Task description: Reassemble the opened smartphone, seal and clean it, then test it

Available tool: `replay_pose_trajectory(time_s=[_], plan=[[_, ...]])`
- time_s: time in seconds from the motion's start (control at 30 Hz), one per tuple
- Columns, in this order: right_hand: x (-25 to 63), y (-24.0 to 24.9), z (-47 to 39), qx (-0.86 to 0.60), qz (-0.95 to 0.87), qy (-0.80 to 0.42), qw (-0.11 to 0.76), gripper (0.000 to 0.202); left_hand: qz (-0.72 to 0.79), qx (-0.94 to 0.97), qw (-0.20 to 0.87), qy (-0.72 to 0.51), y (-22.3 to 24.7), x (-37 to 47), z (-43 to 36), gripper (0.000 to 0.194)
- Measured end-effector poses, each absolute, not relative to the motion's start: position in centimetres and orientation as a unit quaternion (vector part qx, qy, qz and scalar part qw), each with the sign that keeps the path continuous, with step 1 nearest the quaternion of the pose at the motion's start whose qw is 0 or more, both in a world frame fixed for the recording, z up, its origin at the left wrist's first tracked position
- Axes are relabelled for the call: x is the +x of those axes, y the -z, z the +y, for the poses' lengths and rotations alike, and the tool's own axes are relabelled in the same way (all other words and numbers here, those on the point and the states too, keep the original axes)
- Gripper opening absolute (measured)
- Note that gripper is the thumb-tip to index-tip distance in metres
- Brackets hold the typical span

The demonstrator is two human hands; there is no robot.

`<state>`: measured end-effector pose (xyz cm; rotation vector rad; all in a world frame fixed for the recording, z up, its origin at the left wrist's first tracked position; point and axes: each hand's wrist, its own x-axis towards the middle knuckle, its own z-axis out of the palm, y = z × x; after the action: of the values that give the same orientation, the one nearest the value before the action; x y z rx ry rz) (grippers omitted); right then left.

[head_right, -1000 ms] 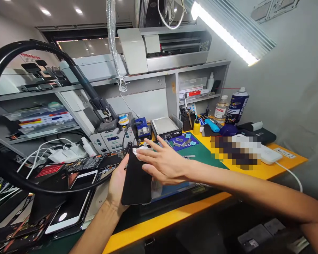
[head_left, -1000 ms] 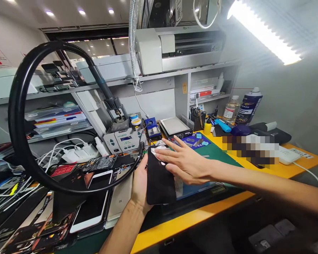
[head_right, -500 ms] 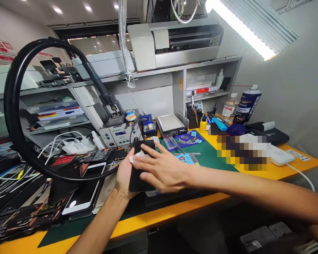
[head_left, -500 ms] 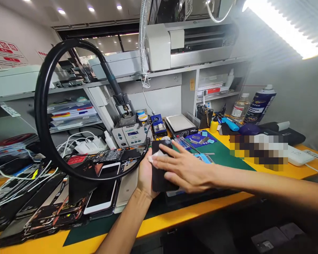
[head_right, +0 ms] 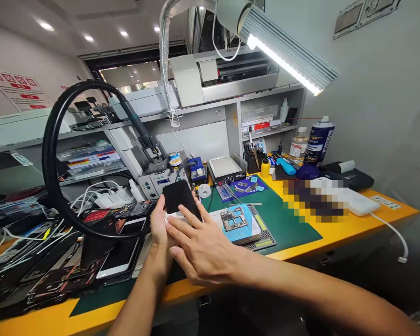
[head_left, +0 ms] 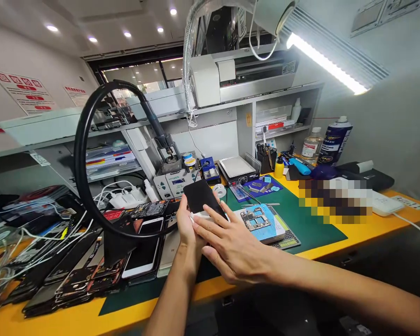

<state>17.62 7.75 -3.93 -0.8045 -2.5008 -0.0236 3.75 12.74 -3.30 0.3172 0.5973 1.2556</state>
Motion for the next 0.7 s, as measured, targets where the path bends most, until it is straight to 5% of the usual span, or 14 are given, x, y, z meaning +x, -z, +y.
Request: replay_pose_trajectory(time_s=[0.43, 0.7], plan=[[17.9, 7.4, 5.4, -0.365, -0.878, 0.003, 0.311, 0.054, 0.236, 0.163, 0.655, -0.699, 3.7, 3.4, 12.3, 0.066], [17.0, 7.5, 7.5, -0.373, -0.800, 0.018, 0.471, 0.032, 0.220, 0.176, 0.643, -0.713, 2.6, 4.7, 12.4, 0.066]])
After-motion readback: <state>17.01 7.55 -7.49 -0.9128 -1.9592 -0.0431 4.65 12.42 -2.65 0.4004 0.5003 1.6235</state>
